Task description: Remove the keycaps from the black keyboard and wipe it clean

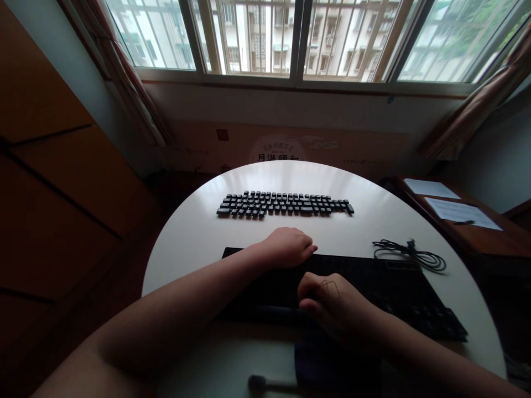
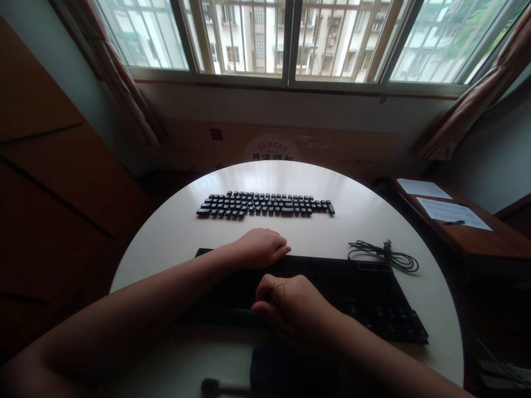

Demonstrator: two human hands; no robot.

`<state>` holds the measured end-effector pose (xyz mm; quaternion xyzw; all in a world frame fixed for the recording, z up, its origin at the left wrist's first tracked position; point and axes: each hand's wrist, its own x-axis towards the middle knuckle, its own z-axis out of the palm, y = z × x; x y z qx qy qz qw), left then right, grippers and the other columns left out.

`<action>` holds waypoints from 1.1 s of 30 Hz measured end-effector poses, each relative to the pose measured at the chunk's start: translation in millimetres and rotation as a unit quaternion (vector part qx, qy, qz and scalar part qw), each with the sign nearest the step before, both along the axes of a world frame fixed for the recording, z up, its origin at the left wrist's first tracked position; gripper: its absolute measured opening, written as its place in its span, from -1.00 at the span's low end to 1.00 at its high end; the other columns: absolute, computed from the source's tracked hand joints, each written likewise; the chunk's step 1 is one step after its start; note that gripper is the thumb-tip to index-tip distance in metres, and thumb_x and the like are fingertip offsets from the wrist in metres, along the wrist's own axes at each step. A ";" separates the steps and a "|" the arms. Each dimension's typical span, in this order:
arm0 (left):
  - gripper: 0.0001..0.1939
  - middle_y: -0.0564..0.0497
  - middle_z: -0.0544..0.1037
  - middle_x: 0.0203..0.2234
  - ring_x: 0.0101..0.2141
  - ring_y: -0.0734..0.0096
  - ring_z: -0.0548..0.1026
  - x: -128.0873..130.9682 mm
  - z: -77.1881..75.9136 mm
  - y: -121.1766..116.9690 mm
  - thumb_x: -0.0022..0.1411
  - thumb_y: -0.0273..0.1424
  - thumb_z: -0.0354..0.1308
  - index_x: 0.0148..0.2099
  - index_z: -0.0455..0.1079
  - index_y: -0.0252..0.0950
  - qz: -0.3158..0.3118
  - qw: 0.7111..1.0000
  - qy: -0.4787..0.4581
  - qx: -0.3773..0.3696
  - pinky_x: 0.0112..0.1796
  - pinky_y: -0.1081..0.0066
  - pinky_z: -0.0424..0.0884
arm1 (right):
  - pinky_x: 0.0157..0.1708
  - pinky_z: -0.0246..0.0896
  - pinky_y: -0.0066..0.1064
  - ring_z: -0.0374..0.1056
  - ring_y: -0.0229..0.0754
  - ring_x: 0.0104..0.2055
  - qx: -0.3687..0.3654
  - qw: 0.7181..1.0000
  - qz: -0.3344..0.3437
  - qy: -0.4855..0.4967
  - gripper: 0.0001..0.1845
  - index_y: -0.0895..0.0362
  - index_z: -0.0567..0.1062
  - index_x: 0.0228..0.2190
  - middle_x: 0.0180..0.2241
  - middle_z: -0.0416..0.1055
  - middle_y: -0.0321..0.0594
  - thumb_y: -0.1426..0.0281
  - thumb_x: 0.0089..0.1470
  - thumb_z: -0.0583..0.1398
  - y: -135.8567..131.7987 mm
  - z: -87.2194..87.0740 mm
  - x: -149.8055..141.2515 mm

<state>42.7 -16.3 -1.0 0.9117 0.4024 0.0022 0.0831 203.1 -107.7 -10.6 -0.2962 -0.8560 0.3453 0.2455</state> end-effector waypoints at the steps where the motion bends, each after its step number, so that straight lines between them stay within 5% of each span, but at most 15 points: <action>1: -0.55 -0.05 0.59 -0.37 -0.37 0.28 0.49 0.1 0.0 -0.1 0.41 -0.18 -0.12 -0.35 0.47 -0.26 0.000 1.000 0.000 0.000 -0.41 0.38 0.25 | -0.51 0.00 -0.51 0.16 -0.33 -0.56 0.009 1.000 -0.001 0.000 -0.72 0.10 0.35 -0.36 -0.53 0.32 -0.37 0.19 0.32 0.06 -0.9 -0.2 -0.7; 7: -0.57 -0.04 0.59 -0.35 -0.36 0.28 0.49 -0.5 1.0 -0.7 0.41 -0.18 -0.12 -0.34 0.47 -0.26 0.006 1.000 0.000 -0.003 -0.37 0.37 0.29 | -0.53 -0.01 -0.49 0.17 -0.31 -0.58 0.048 0.999 -0.001 0.013 -0.65 0.10 0.36 -0.37 -0.54 0.34 -0.35 0.11 0.31 0.05 -2.7 -2.6 -4.8; 14: -0.56 -0.05 0.59 -0.35 -0.33 0.27 0.49 -1.0 1.1 -0.9 0.40 -0.18 -0.13 -0.32 0.48 -0.25 0.010 1.000 -0.005 -0.004 -0.33 0.36 0.31 | -0.54 0.04 -0.49 0.16 -0.32 -0.57 -0.012 0.993 -0.043 0.106 -0.65 0.10 0.33 -0.35 -0.56 0.26 -0.37 0.10 0.32 0.02 -3.5 -8.6 -3.7; 19: -0.57 -0.06 0.59 -0.35 -0.33 0.24 0.49 0.3 2.6 -1.2 0.40 -0.18 -0.12 -0.30 0.50 -0.26 0.004 1.000 -0.003 -0.013 -0.33 0.34 0.32 | -0.73 -0.15 -0.54 -0.02 -0.35 -0.72 -0.119 0.925 -0.189 0.309 -0.61 0.05 0.22 -0.36 -0.68 0.06 -0.50 0.03 0.34 -0.05 1.9 3.9 6.5; 27: -0.68 -0.03 0.56 -0.28 -0.32 0.32 0.49 -9.7 17.5 2.0 0.42 -0.24 -0.07 -0.21 0.44 -0.28 0.001 0.995 -0.097 0.014 -0.34 0.39 0.32 | -0.64 -0.03 -0.50 0.06 -0.32 -0.62 -0.058 0.965 -0.207 0.151 -0.65 0.08 0.32 -0.34 -0.62 0.15 -0.42 0.07 0.30 0.07 31.3 12.1 40.8; 33: -0.79 0.01 0.53 -0.14 -0.32 0.46 0.50 -19.6 40.7 -2.9 0.29 -0.30 0.20 -0.06 0.42 -0.24 -0.075 0.976 -0.204 -0.025 -0.32 0.47 0.35 | -0.61 -0.03 -0.48 0.06 -0.32 -0.60 -0.028 0.968 -0.208 0.139 -0.69 0.08 0.35 -0.27 -0.59 0.16 -0.42 0.10 0.32 0.06 36.7 6.1 39.2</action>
